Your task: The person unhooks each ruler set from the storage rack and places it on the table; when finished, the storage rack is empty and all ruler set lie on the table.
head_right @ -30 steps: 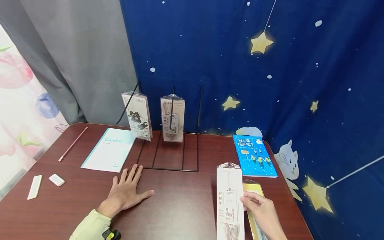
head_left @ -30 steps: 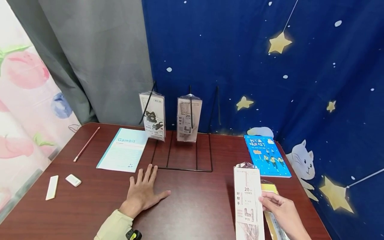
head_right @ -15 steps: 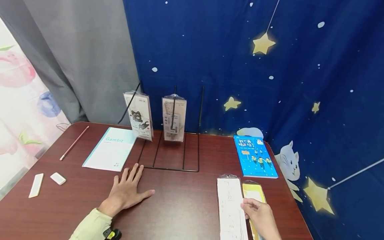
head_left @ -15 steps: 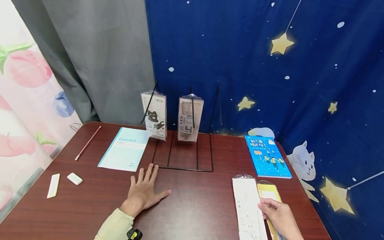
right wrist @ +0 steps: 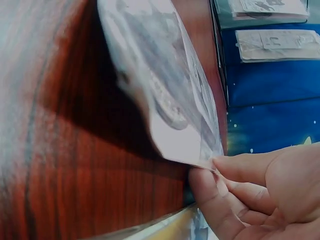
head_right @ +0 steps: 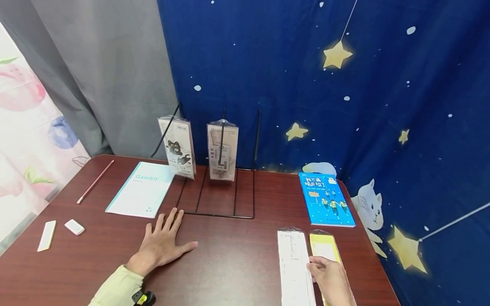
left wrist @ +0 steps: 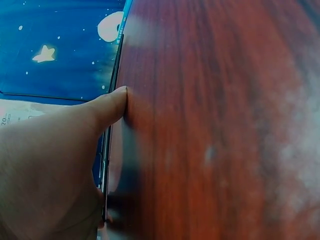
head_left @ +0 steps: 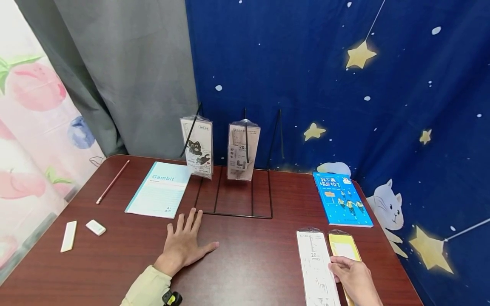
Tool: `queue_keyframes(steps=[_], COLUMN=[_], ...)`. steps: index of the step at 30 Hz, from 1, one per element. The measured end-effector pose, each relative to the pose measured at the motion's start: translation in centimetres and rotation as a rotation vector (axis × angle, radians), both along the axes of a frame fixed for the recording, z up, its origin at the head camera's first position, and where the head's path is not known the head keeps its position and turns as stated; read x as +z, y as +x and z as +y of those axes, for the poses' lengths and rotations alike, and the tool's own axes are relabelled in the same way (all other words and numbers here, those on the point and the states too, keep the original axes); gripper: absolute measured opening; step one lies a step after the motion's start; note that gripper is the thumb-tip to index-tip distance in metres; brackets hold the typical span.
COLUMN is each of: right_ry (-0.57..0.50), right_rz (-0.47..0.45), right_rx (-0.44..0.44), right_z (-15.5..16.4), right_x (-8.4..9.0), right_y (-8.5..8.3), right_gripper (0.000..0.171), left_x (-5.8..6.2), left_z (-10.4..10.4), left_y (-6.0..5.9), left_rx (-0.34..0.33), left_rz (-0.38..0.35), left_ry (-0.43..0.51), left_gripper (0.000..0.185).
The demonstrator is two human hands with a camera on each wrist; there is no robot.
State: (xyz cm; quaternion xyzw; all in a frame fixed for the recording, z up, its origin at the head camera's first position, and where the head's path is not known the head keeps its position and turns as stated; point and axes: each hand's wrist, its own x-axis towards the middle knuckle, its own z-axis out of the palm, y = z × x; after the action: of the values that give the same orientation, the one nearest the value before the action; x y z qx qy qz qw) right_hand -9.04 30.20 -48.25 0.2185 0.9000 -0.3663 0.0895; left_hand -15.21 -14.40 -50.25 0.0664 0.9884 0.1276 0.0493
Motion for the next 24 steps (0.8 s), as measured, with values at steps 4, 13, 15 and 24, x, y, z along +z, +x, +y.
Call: queue_keyframes(steps=[4, 13, 15, 24], right_ry=[0.033, 0.175, 0.220, 0.125], right_rz=[-0.004, 0.017, 0.082, 0.595], right_rx=[0.017, 0.099, 0.136, 0.382], right_z=[-0.1, -1.1, -1.9, -7.0], right_x=[0.1, 2.5, 3.4, 5.7], right_y=[0.2, -1.2, -1.8, -7.0], right_gripper=[0.031, 0.027, 0.028, 0.022], left_x=[0.4, -0.6, -0.9, -1.9], left_z=[0.1, 0.0, -0.1, -0.2], left_y=[0.1, -0.1, -0.1, -0.5], left_rx=[0.000, 0.002, 0.002, 0.006], left_rz=[-0.016, 0.030, 0.045, 0.084], left_ry=[-0.005, 0.002, 0.001, -0.013], left_gripper=[0.113, 0.115, 0.114, 0.112])
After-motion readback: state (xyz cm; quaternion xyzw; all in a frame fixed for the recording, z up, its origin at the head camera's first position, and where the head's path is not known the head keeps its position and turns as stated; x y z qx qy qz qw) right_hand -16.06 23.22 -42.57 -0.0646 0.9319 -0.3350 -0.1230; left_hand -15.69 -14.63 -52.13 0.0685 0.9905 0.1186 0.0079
